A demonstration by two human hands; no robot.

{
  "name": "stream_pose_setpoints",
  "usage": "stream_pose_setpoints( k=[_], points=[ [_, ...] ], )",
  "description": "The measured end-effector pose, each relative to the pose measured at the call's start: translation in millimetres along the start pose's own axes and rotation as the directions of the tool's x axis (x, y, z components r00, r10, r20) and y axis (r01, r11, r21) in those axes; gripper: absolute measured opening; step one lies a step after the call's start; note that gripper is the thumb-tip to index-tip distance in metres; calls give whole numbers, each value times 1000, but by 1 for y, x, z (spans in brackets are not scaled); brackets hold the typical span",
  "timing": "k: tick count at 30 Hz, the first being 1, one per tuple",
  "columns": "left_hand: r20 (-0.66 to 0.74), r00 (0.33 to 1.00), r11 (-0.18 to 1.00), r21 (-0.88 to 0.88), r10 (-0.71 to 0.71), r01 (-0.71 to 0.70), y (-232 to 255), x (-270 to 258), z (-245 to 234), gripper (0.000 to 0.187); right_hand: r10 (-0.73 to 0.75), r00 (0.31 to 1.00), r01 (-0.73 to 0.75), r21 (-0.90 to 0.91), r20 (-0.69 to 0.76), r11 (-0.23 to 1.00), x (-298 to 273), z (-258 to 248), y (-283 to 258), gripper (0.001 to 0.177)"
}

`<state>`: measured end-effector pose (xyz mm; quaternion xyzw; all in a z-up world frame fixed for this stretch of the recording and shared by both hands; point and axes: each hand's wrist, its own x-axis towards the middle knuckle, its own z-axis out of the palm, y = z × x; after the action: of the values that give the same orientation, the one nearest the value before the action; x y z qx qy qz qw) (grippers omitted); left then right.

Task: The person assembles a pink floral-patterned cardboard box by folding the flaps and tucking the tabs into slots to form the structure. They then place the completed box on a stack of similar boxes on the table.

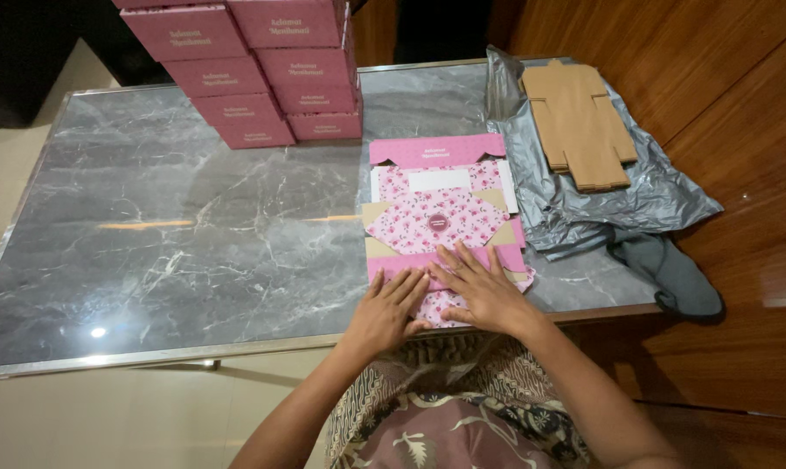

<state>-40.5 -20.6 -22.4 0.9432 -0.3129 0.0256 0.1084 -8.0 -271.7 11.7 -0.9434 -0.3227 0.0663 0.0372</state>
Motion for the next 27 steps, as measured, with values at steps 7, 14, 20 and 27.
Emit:
stream_pose_setpoints(
  k=[7,14,20,27],
  points=[
    [-14,1000,1000,9,19,-19,8,-3,-15,85,97,984,-98,-1,152,995,1,-26,-26,95],
    [6,1000,1000,6,1,-1,18,-6,-29,104,206,952,-205,-28,228,978,-21,-34,-67,93],
    [3,1000,1000,22,-17,17,12,-6,-24,106,356,890,-363,-32,284,931,-39,-35,-38,86],
    [-141,972,981,-77,-187,178,-8,-10,-9,79,412,909,-415,61,54,908,-69,7,38,86]
  ],
)
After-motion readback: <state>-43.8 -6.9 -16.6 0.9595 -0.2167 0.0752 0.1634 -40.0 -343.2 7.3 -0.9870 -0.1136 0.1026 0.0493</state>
